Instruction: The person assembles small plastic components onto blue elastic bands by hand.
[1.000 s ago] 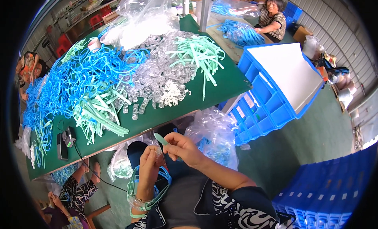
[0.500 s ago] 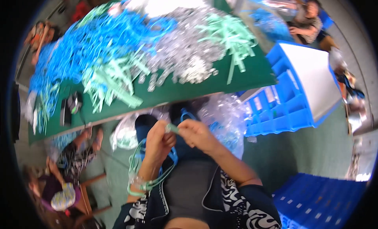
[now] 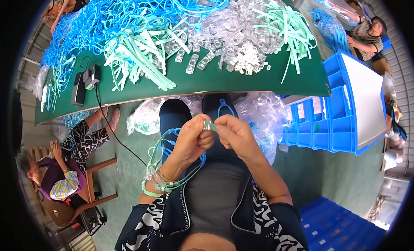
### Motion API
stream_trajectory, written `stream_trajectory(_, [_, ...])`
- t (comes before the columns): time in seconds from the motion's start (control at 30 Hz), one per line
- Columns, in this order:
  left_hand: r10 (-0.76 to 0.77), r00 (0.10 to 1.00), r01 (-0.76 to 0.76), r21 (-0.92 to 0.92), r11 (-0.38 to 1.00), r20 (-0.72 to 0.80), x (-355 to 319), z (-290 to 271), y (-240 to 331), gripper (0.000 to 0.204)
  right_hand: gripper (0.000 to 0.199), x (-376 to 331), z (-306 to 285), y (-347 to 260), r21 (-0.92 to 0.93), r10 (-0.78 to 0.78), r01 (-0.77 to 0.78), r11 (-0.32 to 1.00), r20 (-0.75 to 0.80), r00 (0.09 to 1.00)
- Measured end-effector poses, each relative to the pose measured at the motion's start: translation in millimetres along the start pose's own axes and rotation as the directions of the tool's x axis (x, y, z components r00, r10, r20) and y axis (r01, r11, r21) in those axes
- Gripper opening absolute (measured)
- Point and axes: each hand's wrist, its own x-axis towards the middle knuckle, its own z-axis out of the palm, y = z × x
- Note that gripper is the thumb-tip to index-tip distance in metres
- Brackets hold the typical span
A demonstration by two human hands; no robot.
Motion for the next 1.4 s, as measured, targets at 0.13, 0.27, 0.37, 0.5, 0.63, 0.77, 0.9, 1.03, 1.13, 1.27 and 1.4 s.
stream_trajectory(0.13, [0.008,0.999,0.000,0.156,0.988,-0.052,1,-3,4,0.023,0.014,2,-1,2,0.015,-0.090,0.090,0.996,0.008,0.996])
stream_trajectory(0.27, [0.191,0.970,-0.083,0.534,0.841,-0.150,0,-5,10,0.020,0.013,5,3,-3,-0.171,-0.099,0.096,0.981,-0.010,0.995])
stream_trajectory(0.37, [0.363,0.929,-0.194,0.733,0.652,-0.076,0,-7,8,0.017,0.009,11,11,-1,-0.698,-0.473,0.391,0.600,0.086,0.877])
stream_trajectory(0.5, [0.377,0.926,-0.192,0.843,0.503,-0.014,-3,-9,16,0.011,0.011,9,-1,2,-0.236,-0.032,0.047,0.971,0.070,0.997])
stream_trajectory(0.63, [0.336,0.941,-0.208,0.829,0.519,0.026,-5,-22,19,0.011,0.015,6,-3,4,0.062,-0.012,-0.003,0.998,0.240,0.971])
stream_trajectory(0.77, [0.306,0.948,-0.218,0.888,0.405,0.094,-4,-9,35,0.010,0.018,9,-7,9,0.109,-0.039,0.007,0.994,0.289,0.957])
stream_trajectory(0.9, [0.254,0.936,-0.321,0.891,0.322,0.245,-3,-5,38,0.008,0.019,14,-18,2,-0.062,0.030,-0.011,0.998,0.305,0.952])
stream_trajectory(1.03, [0.080,0.997,-0.073,0.628,0.775,0.017,-6,-8,37,0.009,0.022,11,-2,0,-0.090,-0.110,0.131,0.987,0.210,0.971])
stream_trajectory(1.13, [0.016,0.999,-0.042,0.589,0.807,0.049,-7,-7,32,0.011,0.024,0,4,0,-0.483,-0.149,0.162,0.861,0.066,0.987])
stream_trajectory(1.27, [0.091,0.996,-0.069,0.601,0.796,-0.006,-12,-18,25,0.015,0.021,4,10,-2,-0.717,-0.291,0.301,0.629,0.142,0.946])
stream_trajectory(1.4, [0.083,0.993,-0.040,0.413,0.910,-0.086,-22,-20,25,0.012,0.019,8,18,-3,-0.663,-0.404,0.445,0.602,0.228,0.886])
